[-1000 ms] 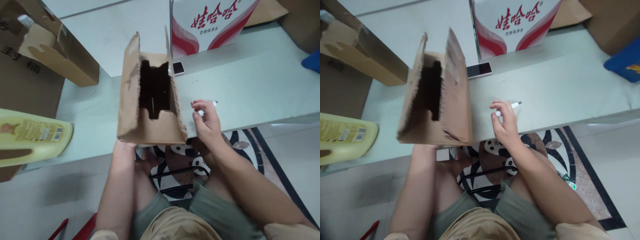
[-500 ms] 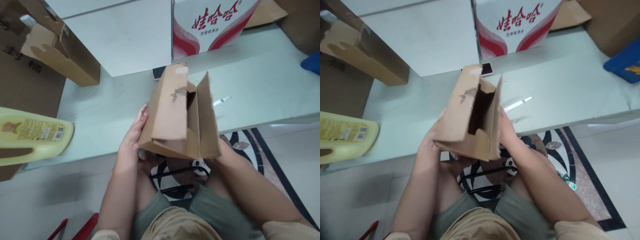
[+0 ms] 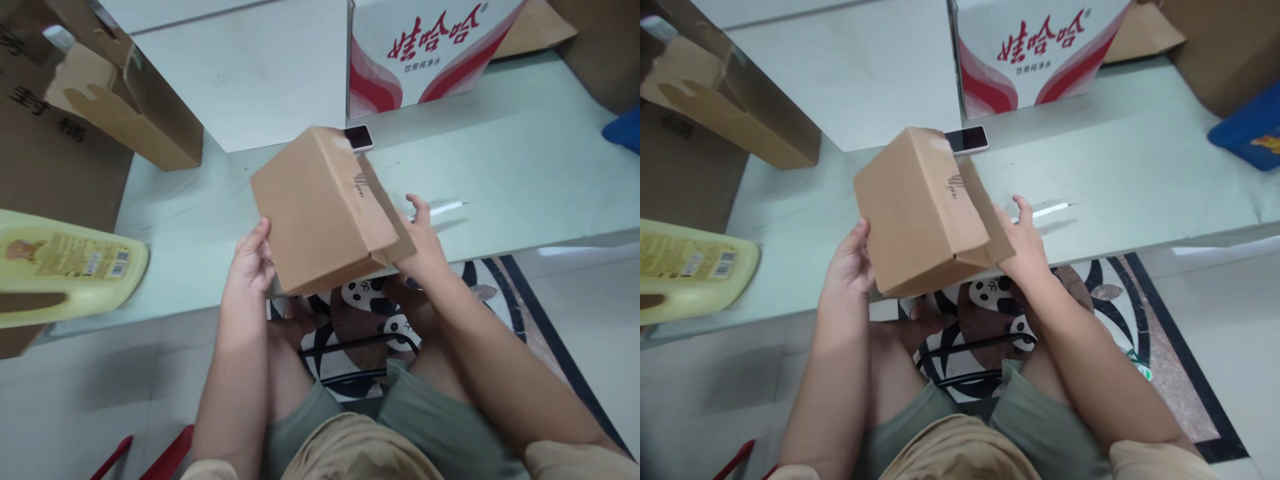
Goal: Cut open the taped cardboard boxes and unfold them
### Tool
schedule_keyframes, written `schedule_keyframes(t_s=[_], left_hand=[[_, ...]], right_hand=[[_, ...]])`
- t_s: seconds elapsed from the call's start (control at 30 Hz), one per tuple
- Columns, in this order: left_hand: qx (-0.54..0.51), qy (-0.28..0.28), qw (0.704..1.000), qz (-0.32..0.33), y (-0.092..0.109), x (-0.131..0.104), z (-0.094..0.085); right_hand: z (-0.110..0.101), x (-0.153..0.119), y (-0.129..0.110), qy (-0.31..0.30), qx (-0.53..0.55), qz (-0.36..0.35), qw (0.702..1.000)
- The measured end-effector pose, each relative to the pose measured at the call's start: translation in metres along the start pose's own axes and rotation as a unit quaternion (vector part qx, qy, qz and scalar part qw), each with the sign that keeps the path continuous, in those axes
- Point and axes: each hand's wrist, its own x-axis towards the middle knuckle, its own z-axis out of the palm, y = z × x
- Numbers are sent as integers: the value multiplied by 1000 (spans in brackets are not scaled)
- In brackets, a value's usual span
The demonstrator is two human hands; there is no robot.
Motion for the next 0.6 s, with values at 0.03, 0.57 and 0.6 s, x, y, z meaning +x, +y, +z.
schedule_keyframes(t_s=[0.03, 0.57, 0.6], left_hand=[[-11, 13, 1000, 17, 2, 2, -2], [-40, -147, 976, 154, 19, -26, -7], [-25, -140, 980, 141, 18, -28, -6]], right_hand=[[-2, 0, 1, 5, -59, 7, 998], [7, 3, -18, -139, 10, -137, 981], [6, 2, -18, -146, 29, -141, 979]])
